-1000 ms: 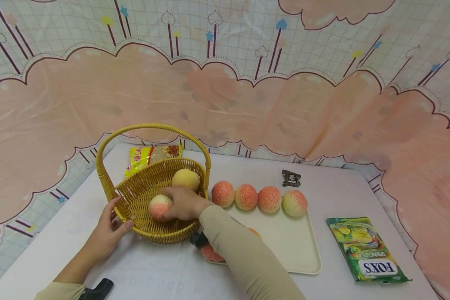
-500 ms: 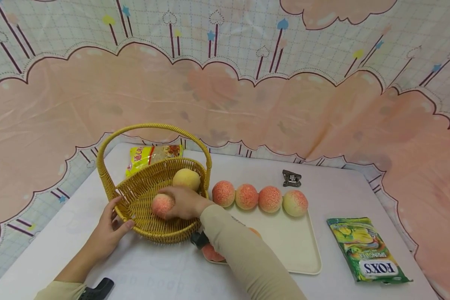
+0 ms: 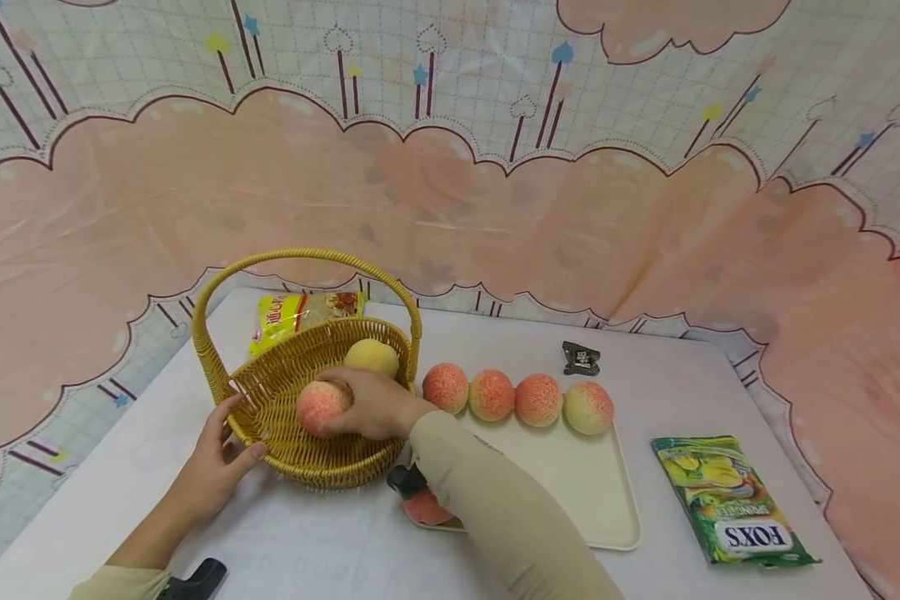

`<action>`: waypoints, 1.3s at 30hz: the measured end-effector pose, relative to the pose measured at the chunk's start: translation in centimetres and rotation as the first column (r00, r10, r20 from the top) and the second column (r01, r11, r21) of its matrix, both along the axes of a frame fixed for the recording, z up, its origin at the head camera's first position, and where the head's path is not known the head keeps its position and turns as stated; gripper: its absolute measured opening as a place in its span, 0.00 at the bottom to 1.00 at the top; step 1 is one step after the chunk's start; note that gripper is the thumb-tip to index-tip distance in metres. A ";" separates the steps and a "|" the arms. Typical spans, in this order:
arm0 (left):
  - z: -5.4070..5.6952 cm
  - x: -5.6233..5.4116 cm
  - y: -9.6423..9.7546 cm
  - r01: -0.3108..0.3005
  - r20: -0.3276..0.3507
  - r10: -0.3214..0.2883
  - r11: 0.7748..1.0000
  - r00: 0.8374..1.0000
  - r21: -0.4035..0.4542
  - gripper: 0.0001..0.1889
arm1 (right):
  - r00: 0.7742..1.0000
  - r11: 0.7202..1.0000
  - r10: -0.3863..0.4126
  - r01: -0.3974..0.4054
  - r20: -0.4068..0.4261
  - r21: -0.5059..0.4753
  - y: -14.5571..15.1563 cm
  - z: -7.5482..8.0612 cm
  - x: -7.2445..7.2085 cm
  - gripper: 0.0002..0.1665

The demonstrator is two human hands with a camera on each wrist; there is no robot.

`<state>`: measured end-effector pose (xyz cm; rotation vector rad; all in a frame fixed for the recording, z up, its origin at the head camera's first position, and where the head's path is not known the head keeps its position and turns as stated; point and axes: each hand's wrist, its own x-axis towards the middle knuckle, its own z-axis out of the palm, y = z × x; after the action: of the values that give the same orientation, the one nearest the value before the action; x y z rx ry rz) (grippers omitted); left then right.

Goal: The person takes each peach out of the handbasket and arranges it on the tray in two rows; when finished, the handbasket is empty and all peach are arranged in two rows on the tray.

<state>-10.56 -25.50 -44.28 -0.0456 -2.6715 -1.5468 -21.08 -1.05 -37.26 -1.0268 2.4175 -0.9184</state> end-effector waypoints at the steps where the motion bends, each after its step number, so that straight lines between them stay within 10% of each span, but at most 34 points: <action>1: 0.0 0.0 0.0 -0.001 -0.002 0.001 1.000 1.000 0.002 0.46 | 1.000 1.000 0.005 -0.005 -0.003 -0.002 0.1 0.2 0.1 0.39; 39: -0.2 -0.1 -0.1 0.014 -0.028 -0.015 1.000 1.000 -0.004 0.46 | 0.990 0.966 -0.080 0.104 0.112 -0.235 15.0 3.1 3.1 0.38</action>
<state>-10.62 -25.61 -44.48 -0.0862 -2.6591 -1.5330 -18.02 13.95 -34.20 -0.9272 2.3268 -1.2896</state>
